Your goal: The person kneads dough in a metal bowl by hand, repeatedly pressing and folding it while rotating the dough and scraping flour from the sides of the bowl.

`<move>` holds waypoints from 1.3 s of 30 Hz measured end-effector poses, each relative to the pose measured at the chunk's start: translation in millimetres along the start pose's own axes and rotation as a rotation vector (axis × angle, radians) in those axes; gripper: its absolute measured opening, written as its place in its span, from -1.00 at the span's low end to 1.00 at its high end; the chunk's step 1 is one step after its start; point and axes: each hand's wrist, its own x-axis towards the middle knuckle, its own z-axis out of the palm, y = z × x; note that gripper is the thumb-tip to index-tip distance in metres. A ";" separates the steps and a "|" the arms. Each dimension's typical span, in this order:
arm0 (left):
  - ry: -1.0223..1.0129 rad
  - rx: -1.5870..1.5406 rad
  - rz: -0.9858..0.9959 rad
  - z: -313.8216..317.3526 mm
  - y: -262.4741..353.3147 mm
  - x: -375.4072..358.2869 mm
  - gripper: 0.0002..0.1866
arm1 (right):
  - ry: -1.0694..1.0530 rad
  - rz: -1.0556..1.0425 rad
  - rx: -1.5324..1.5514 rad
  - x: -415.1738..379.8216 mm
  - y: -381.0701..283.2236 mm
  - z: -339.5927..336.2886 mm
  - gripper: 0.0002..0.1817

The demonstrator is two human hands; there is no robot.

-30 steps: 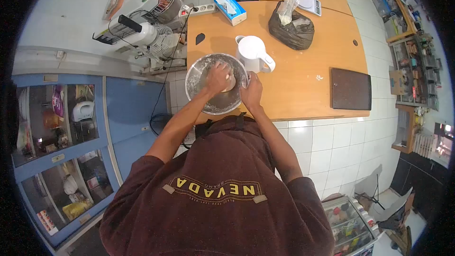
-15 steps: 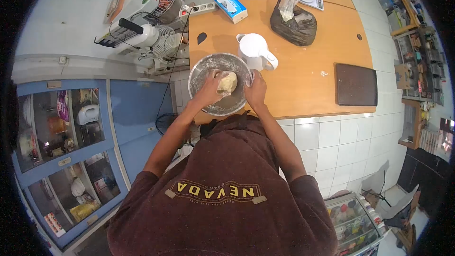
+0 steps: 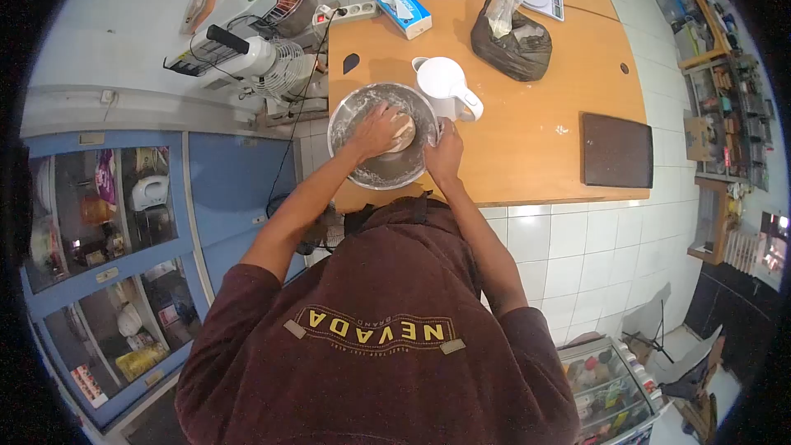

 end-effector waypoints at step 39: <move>0.009 -0.206 -0.074 -7.7 20.2 3.5 -0.46 | -0.038 -0.036 -0.001 5.4 -2.9 0.2 -0.57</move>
